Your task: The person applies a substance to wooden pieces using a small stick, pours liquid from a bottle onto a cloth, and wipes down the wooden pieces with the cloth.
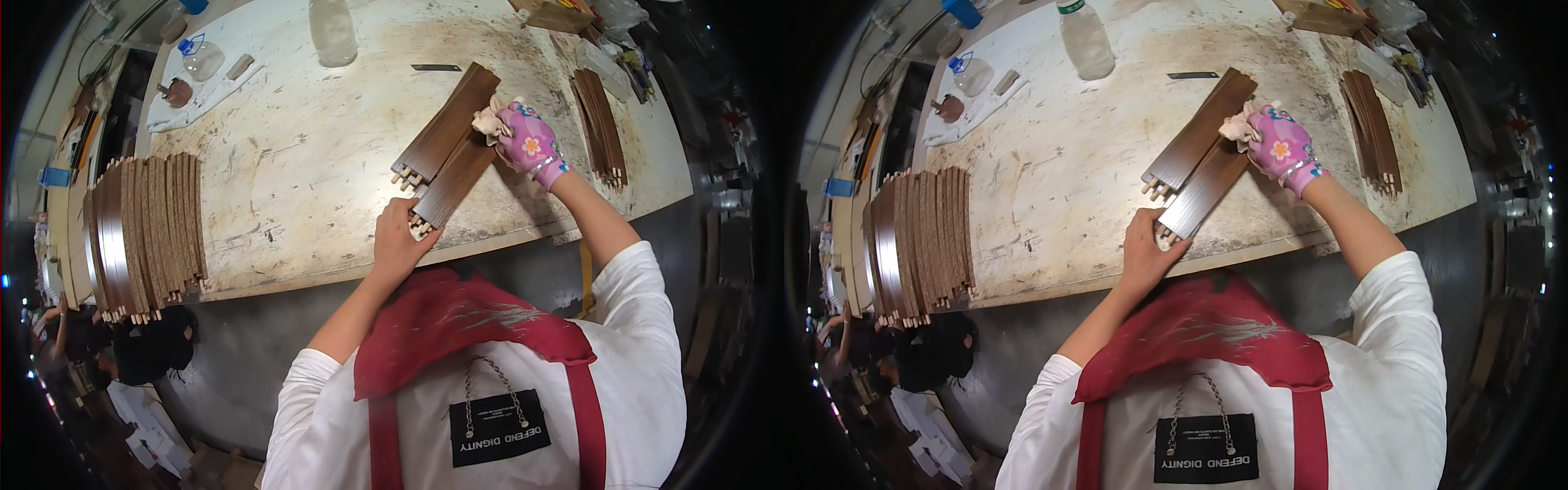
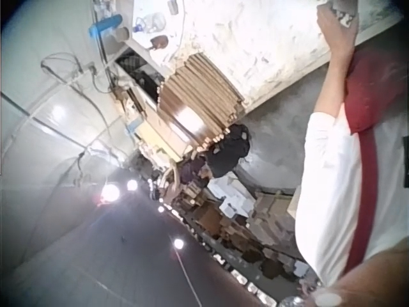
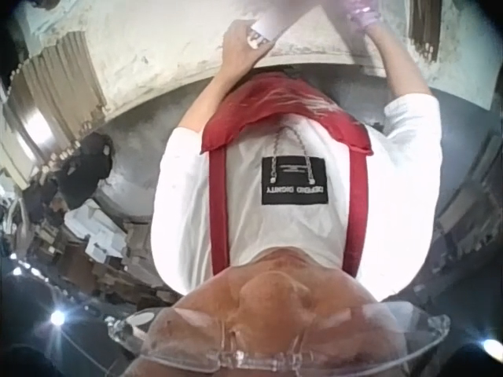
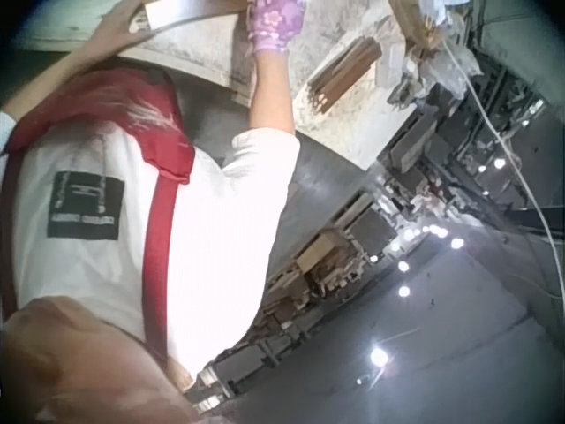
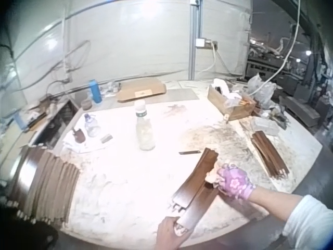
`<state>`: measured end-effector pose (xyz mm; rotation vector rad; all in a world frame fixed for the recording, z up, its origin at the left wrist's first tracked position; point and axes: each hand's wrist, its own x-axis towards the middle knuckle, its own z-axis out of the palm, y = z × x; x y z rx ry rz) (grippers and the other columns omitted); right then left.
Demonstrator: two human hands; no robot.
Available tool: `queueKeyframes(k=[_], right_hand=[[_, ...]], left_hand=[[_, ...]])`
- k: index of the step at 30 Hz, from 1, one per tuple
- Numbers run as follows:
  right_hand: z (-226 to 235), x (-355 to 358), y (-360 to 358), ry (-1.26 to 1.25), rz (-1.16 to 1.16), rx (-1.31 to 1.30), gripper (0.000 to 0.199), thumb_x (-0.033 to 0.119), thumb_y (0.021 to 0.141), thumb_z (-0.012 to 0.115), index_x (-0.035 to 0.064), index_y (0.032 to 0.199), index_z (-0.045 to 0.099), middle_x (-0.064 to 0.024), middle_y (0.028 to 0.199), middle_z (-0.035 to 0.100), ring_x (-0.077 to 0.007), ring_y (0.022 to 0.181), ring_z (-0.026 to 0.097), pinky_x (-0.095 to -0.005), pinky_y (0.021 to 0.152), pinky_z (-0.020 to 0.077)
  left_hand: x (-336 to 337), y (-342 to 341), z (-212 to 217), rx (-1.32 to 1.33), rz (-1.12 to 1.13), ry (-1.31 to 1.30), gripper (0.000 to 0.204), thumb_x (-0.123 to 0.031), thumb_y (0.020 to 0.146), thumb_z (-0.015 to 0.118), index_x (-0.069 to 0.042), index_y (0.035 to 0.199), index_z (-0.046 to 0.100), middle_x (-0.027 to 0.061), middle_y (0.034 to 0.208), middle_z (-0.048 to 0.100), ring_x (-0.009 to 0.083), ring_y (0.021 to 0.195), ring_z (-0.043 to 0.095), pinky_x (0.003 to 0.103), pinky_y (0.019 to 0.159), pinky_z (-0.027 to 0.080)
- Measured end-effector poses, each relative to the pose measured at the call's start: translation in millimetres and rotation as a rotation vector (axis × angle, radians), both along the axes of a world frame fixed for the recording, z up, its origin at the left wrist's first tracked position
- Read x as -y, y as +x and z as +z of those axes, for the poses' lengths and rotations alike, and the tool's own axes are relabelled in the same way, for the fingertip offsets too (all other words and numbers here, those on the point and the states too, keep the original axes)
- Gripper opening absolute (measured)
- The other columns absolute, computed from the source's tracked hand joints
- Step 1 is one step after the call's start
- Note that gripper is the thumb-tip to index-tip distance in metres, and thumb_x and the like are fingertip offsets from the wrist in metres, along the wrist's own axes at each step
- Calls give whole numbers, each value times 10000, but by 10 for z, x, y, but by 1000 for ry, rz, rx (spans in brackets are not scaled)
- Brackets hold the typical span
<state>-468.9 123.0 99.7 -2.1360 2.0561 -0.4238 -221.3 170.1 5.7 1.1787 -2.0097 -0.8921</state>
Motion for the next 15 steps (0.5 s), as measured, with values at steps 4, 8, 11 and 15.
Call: queueKeyframes(k=[4,8,11,15], right_hand=[[-189,-366,840,17,380,-199,270,205,750,581,115,1004,580,-128,976,605,-279,878,597,-397,753,502],[-407,-160,444,-139,227,90,206,190,758,540,85,920,612,-135,871,619,-307,819,615,-429,738,489],[-210,-21,24,-90,-64,-46,246,196,769,530,70,966,608,-141,862,627,-314,822,614,-430,729,494],[-203,-325,592,46,380,-54,265,239,743,573,88,959,601,-117,911,601,-290,871,593,-370,676,512]], left_hand=[[18,96,-255,-140,-43,27,543,-214,665,767,-13,1089,493,121,954,503,272,872,519,381,770,402],[8,85,-34,-169,-46,130,536,-209,676,759,-16,1097,490,126,969,503,282,884,518,382,769,403],[34,21,-3,-44,-31,46,520,-219,689,747,-13,1093,493,129,971,502,280,875,517,381,770,401],[39,27,-83,-24,-19,23,531,-227,673,758,-6,1084,503,127,958,505,272,846,518,379,748,402]])
